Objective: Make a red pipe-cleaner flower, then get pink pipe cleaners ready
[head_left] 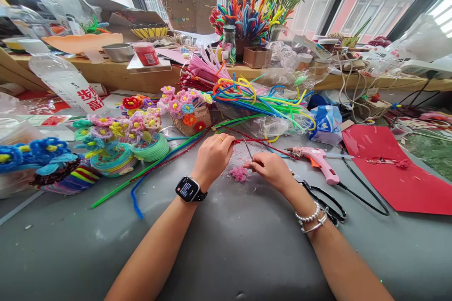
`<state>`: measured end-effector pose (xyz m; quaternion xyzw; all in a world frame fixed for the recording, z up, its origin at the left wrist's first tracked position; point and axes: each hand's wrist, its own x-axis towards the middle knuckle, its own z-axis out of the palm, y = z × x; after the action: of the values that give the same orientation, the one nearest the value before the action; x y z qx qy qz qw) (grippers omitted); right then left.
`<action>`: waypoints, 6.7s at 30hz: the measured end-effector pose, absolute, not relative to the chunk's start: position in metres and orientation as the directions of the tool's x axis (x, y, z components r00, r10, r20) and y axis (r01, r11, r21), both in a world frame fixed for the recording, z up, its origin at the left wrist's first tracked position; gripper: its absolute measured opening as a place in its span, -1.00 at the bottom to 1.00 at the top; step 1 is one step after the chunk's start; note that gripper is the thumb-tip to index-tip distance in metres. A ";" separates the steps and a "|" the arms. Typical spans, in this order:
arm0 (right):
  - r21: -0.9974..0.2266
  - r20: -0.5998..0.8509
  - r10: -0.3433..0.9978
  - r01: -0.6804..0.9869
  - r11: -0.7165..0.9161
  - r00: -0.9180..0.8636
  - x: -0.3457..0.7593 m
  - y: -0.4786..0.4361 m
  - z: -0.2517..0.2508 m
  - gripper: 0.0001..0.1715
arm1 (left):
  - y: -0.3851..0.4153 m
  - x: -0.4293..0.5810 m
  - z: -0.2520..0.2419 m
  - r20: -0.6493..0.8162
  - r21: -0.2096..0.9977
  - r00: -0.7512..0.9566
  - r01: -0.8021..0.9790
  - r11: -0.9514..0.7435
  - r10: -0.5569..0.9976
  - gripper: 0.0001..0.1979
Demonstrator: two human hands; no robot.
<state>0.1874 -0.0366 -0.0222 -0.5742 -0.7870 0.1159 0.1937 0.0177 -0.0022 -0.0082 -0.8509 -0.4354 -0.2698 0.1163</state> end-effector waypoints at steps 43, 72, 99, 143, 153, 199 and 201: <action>-0.478 0.180 0.976 0.856 0.199 -0.126 0.184 -0.042 -0.016 -0.37 | -0.005 0.021 -0.001 0.401 0.787 0.230 0.408 -0.462 0.887 -0.79; -0.479 0.214 0.955 0.829 0.287 -0.207 0.190 -0.040 -0.015 -0.46 | 0.000 0.019 -0.003 0.413 0.826 0.239 0.308 -0.472 0.879 -0.85; -0.325 0.116 0.974 0.920 0.220 -0.192 0.190 -0.043 -0.012 -0.39 | -0.001 0.017 -0.001 0.540 0.681 0.282 0.408 -0.608 0.793 -0.91; -0.342 0.126 0.984 0.937 -0.077 0.127 0.203 -0.034 -0.020 -0.82 | 0.010 0.009 0.003 0.187 0.950 -0.172 -0.221 -0.223 0.967 -0.81; -0.358 0.056 0.994 0.931 -0.073 0.099 0.202 -0.032 -0.025 -0.83 | 0.012 0.009 -0.002 0.222 0.959 -0.245 -0.118 -0.257 0.944 -0.78; -0.377 0.697 0.714 0.813 0.444 -0.067 0.181 -0.045 -0.019 -0.80 | -0.017 0.033 -0.001 0.445 0.827 0.320 0.211 -0.521 0.836 -0.87; -0.397 0.689 0.723 0.803 0.444 -0.060 0.180 -0.045 -0.020 -0.82 | -0.017 0.033 0.000 0.465 0.793 0.337 0.253 -0.554 0.819 -0.88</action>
<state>0.1797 -0.0452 -0.0202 -0.5252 -0.7264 -0.0458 0.4409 0.0331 -0.0174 -0.0004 -0.7559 -0.3545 -0.4536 -0.3118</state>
